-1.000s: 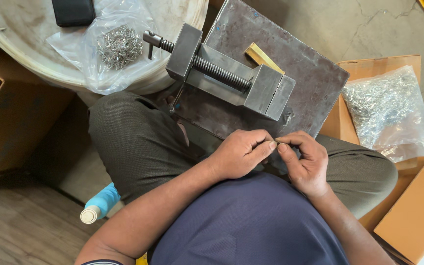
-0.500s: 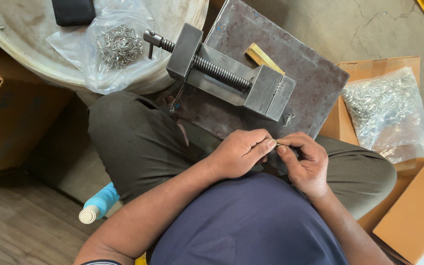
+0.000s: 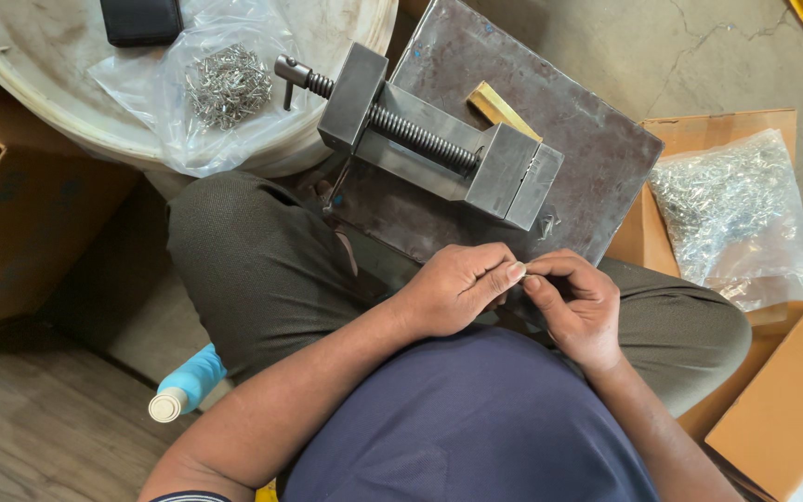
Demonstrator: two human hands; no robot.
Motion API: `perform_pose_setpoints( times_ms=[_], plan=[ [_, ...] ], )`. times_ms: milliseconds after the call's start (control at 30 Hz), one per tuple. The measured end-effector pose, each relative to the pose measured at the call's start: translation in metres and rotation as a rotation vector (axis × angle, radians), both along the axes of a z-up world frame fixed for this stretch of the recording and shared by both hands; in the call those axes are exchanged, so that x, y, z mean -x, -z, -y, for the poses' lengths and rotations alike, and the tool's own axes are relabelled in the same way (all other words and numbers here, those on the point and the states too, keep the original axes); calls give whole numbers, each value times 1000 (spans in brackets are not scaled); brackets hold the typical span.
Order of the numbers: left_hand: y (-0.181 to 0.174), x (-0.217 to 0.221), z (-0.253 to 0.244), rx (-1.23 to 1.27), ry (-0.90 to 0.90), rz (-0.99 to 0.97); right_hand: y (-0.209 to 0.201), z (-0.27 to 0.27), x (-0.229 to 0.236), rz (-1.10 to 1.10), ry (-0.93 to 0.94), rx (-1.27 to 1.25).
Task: The person sits cross-legged and uses a bench vise to hold small metal pieces. They repeatedly pick up metal parts from a plastic bag, place them into the vise, tighten the screw, and then remove the parts. The person also uses a small wooden block to tap the vise mechanism.
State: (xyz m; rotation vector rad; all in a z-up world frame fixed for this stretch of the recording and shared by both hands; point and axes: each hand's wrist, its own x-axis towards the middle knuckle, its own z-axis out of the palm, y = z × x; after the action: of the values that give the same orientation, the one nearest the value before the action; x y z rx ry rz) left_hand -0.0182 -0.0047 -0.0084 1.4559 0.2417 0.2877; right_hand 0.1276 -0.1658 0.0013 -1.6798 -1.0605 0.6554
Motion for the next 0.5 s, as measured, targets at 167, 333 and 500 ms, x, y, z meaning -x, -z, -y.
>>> perform_pose_setpoints(
  times_ms=[167, 333, 500],
  plan=[
    [0, 0, 0, -24, -15, 2, 2, 1, 0, -1, -4, 2],
    [0, 0, 1, -66, -35, -2, 4, 1, -2, -1, -7, 2],
    [-4, 1, 6, -152, -126, -15, 2, 0, -1, -77, -21, 12]
  ],
)
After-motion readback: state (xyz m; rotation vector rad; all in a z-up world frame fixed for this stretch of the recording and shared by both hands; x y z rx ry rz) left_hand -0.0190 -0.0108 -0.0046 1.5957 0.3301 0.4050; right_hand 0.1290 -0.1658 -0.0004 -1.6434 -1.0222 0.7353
